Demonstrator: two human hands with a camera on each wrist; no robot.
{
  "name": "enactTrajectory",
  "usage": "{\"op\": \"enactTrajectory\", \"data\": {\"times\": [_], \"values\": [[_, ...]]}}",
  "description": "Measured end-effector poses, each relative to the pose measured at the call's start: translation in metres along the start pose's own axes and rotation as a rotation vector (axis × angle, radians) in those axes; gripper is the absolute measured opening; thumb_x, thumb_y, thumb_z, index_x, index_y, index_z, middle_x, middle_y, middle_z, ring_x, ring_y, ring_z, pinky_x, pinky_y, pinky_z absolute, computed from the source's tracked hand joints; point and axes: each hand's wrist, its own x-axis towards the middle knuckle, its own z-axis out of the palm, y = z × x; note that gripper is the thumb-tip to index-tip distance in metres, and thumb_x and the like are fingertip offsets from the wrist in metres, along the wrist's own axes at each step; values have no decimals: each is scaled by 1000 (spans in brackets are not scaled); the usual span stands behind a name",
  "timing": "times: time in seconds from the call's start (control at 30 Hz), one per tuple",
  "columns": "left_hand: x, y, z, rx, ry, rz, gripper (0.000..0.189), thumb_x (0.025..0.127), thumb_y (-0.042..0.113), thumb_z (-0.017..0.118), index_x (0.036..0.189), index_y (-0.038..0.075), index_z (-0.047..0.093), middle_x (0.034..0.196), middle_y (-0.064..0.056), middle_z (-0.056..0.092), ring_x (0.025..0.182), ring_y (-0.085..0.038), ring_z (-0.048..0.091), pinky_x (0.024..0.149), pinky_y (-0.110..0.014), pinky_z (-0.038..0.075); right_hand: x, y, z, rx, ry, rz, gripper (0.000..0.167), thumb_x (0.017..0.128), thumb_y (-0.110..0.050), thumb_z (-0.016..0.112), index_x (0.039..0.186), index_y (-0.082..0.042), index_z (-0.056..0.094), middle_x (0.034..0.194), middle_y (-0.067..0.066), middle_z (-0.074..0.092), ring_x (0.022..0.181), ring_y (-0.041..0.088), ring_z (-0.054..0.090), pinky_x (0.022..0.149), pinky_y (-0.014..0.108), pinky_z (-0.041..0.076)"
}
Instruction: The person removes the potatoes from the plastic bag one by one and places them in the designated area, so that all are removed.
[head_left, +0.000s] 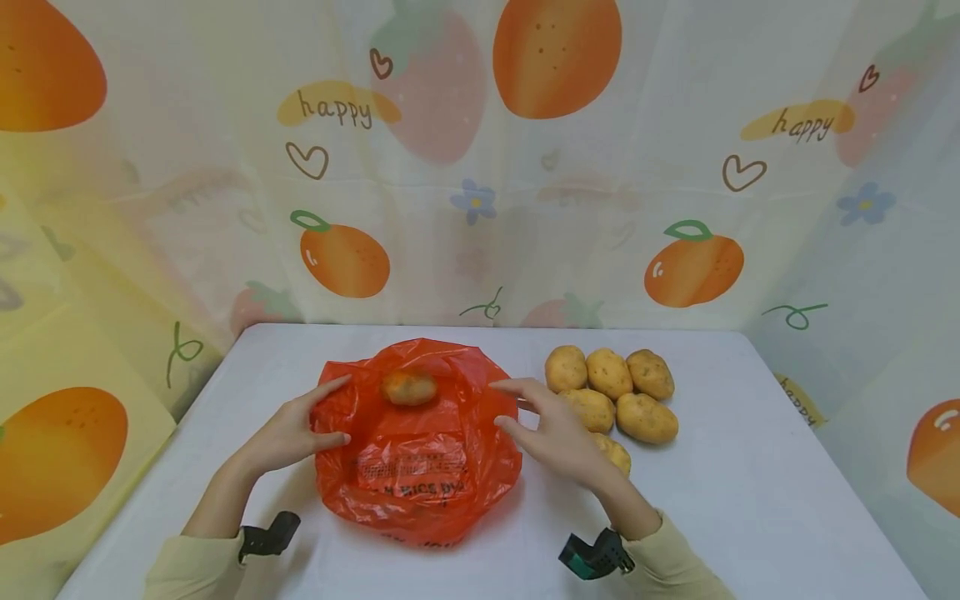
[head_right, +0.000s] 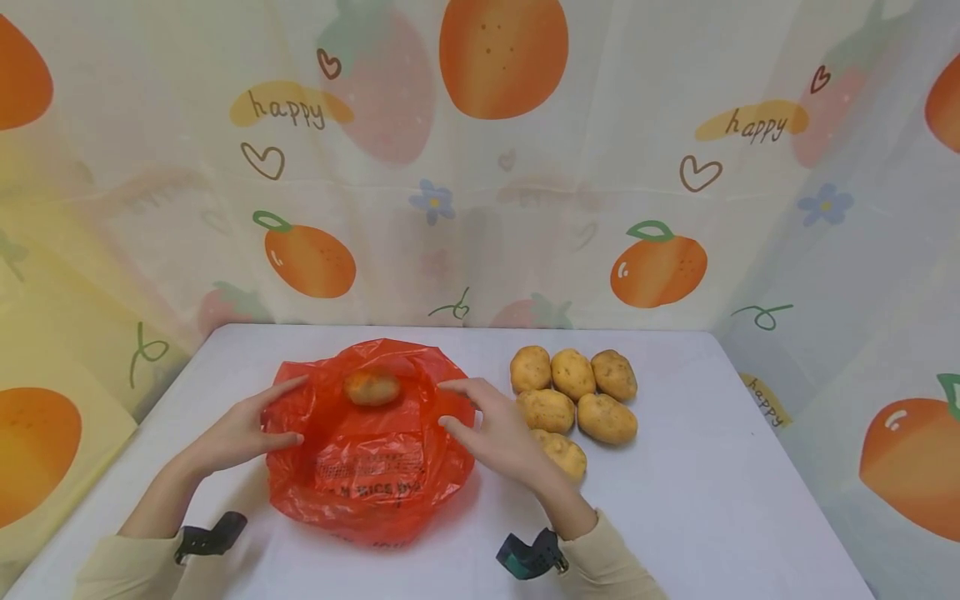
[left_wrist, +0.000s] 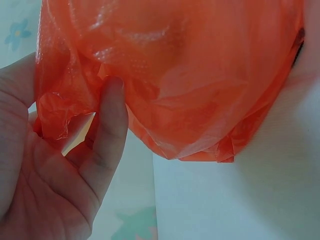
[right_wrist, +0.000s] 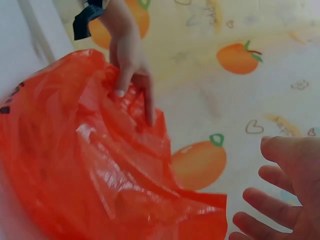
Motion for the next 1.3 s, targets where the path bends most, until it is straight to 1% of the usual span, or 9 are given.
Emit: {"op": "enactTrajectory", "data": {"times": [0.13,0.3,0.57,0.67,0.93,1.0,1.13,1.23,1.3], "values": [[0,0,0,1,1,0,80,77,25,74,144,21,30,129,-20,47,107,-31,52,79,-41,53,12,-9,6,-1,-5,-6,39,87,-23,64,125,-19,54,123,-1,56,117,17,51,94,39,46],[0,0,0,-1,0,2,80,77,25,74,144,21,31,129,-20,47,108,-32,52,79,-40,53,26,-17,15,-10,-11,-32,39,87,-20,64,124,-17,54,122,-2,56,116,16,52,95,34,45],[-1,2,0,3,0,-4,79,78,24,73,144,21,30,131,-20,46,109,-33,51,81,-42,53,46,-22,29,-21,-67,-60,39,89,-23,61,126,-15,53,127,0,54,117,19,50,97,37,44],[-1,3,0,8,3,-6,79,78,25,74,144,21,30,131,-20,46,110,-32,51,81,-43,52,53,-23,34,-13,-90,-51,40,89,-25,61,127,-13,53,127,0,53,118,21,50,97,37,43],[-2,4,0,-5,0,-7,80,78,25,74,144,21,30,130,-20,46,109,-32,52,80,-42,53,75,-22,48,-12,-154,-11,40,89,-37,58,127,-24,51,128,-5,52,119,15,49,97,37,43],[-1,3,0,-5,0,-9,80,78,25,74,144,21,30,131,-20,46,109,-32,51,80,-42,53,80,-20,51,3,-175,1,41,89,-37,58,127,-22,51,129,-4,52,120,18,48,98,39,42],[-1,3,0,-2,2,-8,80,78,25,74,144,21,30,131,-21,46,109,-32,52,81,-43,52,89,-13,57,15,-195,70,44,89,-35,59,128,-17,51,131,1,51,122,24,47,98,41,42],[-1,4,1,0,4,-1,80,77,24,74,144,21,30,129,-20,47,108,-31,52,81,-42,52,96,-6,61,5,-201,121,46,89,-36,58,130,-16,49,131,3,52,122,24,47,98,40,42],[0,3,1,1,5,3,79,77,24,74,144,21,31,128,-20,48,107,-31,53,81,-42,52,99,-2,64,-5,-199,131,46,89,-35,59,130,-16,49,131,3,53,121,23,48,98,39,42]]}}
